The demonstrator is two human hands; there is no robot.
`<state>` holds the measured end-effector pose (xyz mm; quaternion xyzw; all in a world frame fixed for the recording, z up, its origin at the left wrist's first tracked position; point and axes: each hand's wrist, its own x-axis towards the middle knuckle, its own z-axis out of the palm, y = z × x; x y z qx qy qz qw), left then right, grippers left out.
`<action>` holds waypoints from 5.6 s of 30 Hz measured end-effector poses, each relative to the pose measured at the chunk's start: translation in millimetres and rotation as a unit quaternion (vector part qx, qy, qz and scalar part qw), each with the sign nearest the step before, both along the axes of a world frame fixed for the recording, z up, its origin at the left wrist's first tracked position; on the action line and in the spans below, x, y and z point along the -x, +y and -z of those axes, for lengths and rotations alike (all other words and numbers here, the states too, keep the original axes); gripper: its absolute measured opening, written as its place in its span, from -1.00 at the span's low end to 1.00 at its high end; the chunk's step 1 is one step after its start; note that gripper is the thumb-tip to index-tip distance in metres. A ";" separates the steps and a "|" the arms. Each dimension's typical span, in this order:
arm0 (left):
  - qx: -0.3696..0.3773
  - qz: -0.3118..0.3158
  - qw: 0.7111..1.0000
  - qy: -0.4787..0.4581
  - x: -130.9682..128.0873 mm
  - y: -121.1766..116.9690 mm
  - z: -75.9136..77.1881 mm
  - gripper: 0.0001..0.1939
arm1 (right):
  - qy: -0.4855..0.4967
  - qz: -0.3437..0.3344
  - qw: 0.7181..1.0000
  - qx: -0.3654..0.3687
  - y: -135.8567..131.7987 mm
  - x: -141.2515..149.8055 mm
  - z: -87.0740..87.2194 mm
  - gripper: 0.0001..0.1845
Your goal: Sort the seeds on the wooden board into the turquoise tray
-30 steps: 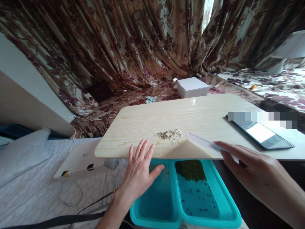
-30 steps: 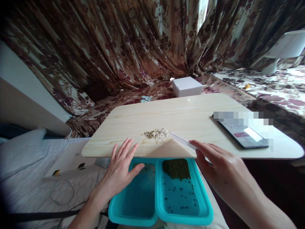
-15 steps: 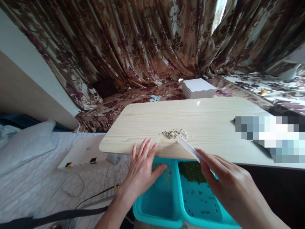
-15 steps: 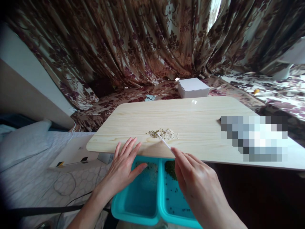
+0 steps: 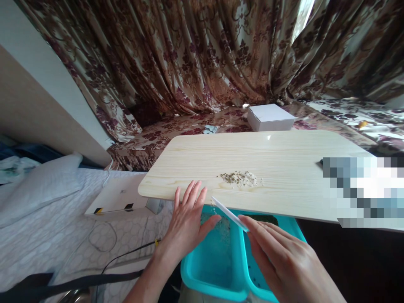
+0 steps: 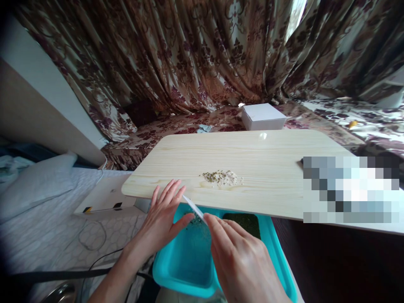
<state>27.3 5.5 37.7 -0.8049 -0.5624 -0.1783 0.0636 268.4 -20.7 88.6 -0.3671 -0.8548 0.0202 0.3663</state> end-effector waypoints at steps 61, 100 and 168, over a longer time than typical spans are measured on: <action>0.057 0.028 0.998 0.024 -36.4 10.3 -7.9 -0.46 | 0.050 0.032 0.991 0.120 74.1 -85.6 -11.4 -0.71; 0.068 0.040 0.997 0.026 -40.6 8.8 -8.1 -0.46 | 0.077 0.087 0.985 0.127 75.3 -104.3 -10.9 -0.74; 0.067 0.040 0.997 0.006 -38.9 7.0 -9.9 -0.48 | 0.048 0.161 0.977 0.130 85.3 -88.3 -25.1 -0.60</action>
